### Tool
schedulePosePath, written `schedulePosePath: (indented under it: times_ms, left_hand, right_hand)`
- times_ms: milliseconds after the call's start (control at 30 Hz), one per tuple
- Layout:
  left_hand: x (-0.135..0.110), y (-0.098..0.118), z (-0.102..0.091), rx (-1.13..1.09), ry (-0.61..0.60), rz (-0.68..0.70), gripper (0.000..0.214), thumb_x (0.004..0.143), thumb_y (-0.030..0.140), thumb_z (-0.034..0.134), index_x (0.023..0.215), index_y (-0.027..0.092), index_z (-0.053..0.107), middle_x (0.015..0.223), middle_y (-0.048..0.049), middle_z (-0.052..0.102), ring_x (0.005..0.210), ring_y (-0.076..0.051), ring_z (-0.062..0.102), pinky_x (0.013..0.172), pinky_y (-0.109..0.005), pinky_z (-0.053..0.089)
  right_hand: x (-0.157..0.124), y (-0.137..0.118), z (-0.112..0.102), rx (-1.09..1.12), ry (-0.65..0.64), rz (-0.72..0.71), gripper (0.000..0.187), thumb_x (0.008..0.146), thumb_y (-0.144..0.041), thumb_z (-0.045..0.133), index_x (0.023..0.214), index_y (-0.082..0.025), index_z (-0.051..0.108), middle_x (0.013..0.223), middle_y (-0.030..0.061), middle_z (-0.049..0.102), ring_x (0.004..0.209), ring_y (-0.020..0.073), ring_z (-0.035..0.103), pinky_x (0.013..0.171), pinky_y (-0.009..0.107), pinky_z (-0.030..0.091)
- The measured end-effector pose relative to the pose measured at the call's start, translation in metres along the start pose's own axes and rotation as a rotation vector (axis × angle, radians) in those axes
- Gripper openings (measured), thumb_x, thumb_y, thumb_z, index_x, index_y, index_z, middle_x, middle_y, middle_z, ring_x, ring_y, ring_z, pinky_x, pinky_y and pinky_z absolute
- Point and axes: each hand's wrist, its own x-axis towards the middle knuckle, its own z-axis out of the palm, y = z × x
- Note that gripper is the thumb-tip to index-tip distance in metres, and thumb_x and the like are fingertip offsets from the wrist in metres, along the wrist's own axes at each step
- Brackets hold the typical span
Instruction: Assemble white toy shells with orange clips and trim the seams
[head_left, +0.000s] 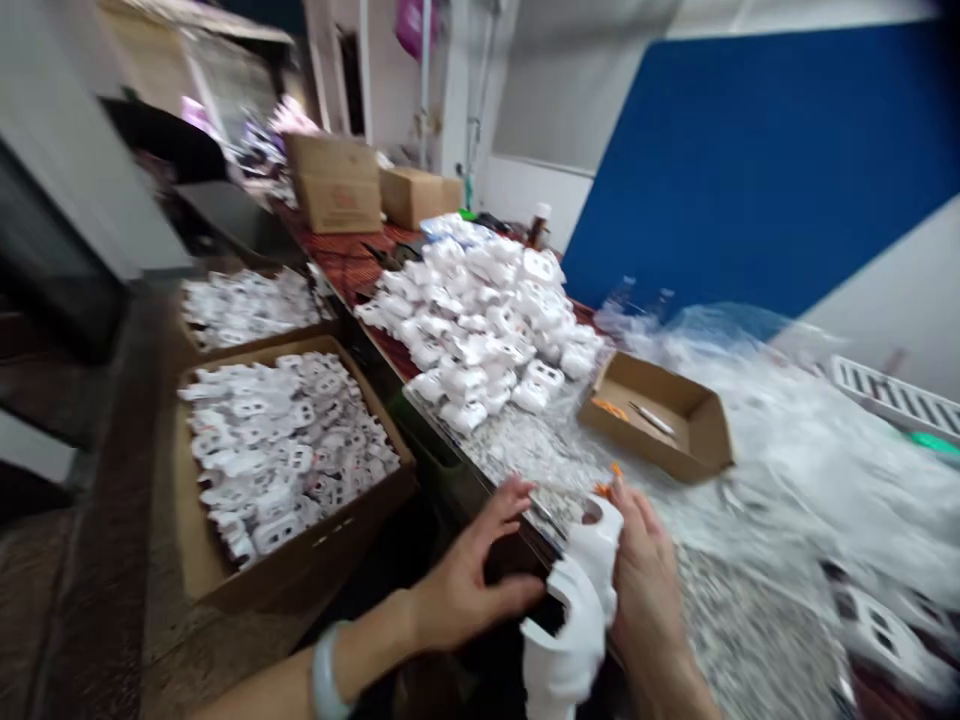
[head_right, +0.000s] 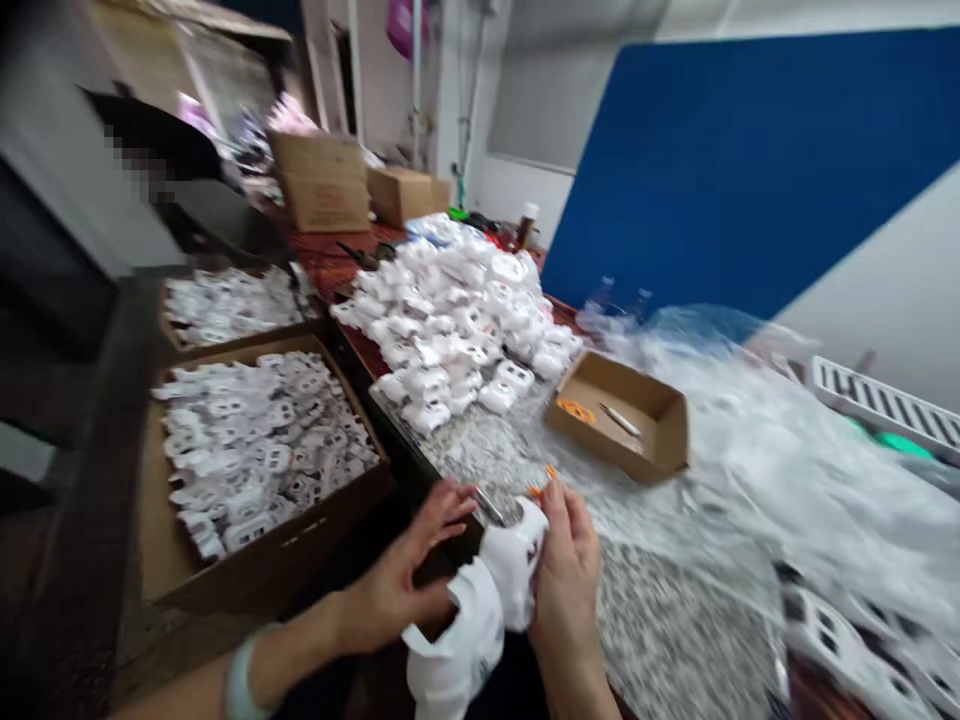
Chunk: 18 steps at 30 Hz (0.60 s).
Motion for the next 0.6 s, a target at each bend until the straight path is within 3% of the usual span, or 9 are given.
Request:
schedulePosePath:
  times_ms: [33, 100, 167, 233, 367, 500, 600]
  left_hand:
    - [-0.001, 0.001, -0.004, -0.197, -0.016, -0.176, 0.077, 0.079, 0.051, 0.06, 0.144, 0.027, 0.025, 0.147, -0.014, 0.03, 0.126, -0.029, 0.04, 0.103, -0.044, 0.031]
    - [-0.004, -0.001, -0.007, -0.51, -0.213, -0.485, 0.08, 0.079, 0.071, 0.039, 0.138, 0.017, 0.037, 0.135, -0.0213, 0.045, 0.112, -0.032, 0.053, 0.093, -0.045, 0.039]
    - [-0.009, -0.006, -0.003, -0.715, -0.416, -0.629, 0.094, 0.073, 0.081, 0.027, 0.13, 0.01, 0.048, 0.122, -0.0239, 0.055, 0.102, -0.034, 0.059, 0.086, -0.046, 0.043]
    - [-0.015, -0.01, 0.004, -0.809, -0.485, -0.652, 0.095, 0.07, 0.083, 0.032, 0.123, 0.008, 0.054, 0.114, -0.0228, 0.061, 0.096, -0.033, 0.062, 0.082, -0.044, 0.046]
    - [-0.022, -0.017, 0.011, -0.838, -0.34, -0.681, 0.068, 0.081, 0.066, 0.044, 0.111, 0.008, 0.061, 0.098, -0.0162, 0.065, 0.08, -0.025, 0.065, 0.073, -0.039, 0.05]
    - [-0.025, -0.021, 0.012, -0.888, -0.192, -0.676, 0.069, 0.084, 0.067, 0.035, 0.108, 0.008, 0.062, 0.097, -0.0138, 0.063, 0.07, -0.02, 0.063, 0.061, -0.033, 0.051]
    - [-0.027, -0.022, 0.016, -0.893, -0.117, -0.618, 0.071, 0.086, 0.066, 0.028, 0.105, 0.008, 0.063, 0.091, -0.0133, 0.065, 0.069, -0.02, 0.063, 0.062, -0.032, 0.05]
  right_hand:
    - [0.001, -0.003, 0.0, 0.004, 0.027, 0.021, 0.035, 0.077, -0.053, 0.062, 0.08, -0.019, 0.055, 0.062, -0.0041, 0.054, 0.046, 0.0081, 0.047, 0.041, 0.02, 0.037]
    - [0.001, -0.006, 0.001, -0.061, 0.04, -0.03, 0.034, 0.078, -0.052, 0.062, 0.082, -0.019, 0.055, 0.066, -0.0041, 0.055, 0.05, 0.0075, 0.048, 0.045, 0.019, 0.038]
    - [-0.001, -0.004, 0.003, -0.18, 0.009, -0.153, 0.03, 0.082, -0.049, 0.059, 0.082, -0.019, 0.054, 0.068, -0.0035, 0.055, 0.055, 0.0076, 0.048, 0.049, 0.019, 0.038]
    - [-0.005, 0.0, 0.005, -0.272, -0.045, -0.235, 0.026, 0.085, -0.045, 0.055, 0.081, -0.019, 0.052, 0.067, -0.0035, 0.053, 0.055, 0.0077, 0.047, 0.049, 0.02, 0.037]
    - [-0.013, 0.002, 0.002, -0.39, -0.101, -0.345, 0.017, 0.089, -0.036, 0.052, 0.083, -0.02, 0.05, 0.069, -0.0032, 0.053, 0.057, 0.009, 0.048, 0.052, 0.022, 0.04]
    - [-0.03, -0.012, -0.011, -0.622, -0.039, -0.651, 0.003, 0.088, -0.023, 0.053, 0.087, -0.02, 0.055, 0.083, 0.0015, 0.059, 0.08, 0.0148, 0.056, 0.071, 0.029, 0.045]
    - [-0.051, -0.021, -0.02, -0.792, -0.204, -0.808, 0.007, 0.086, -0.015, 0.056, 0.091, -0.02, 0.056, 0.087, 0.0031, 0.061, 0.081, 0.0157, 0.056, 0.074, 0.032, 0.042]
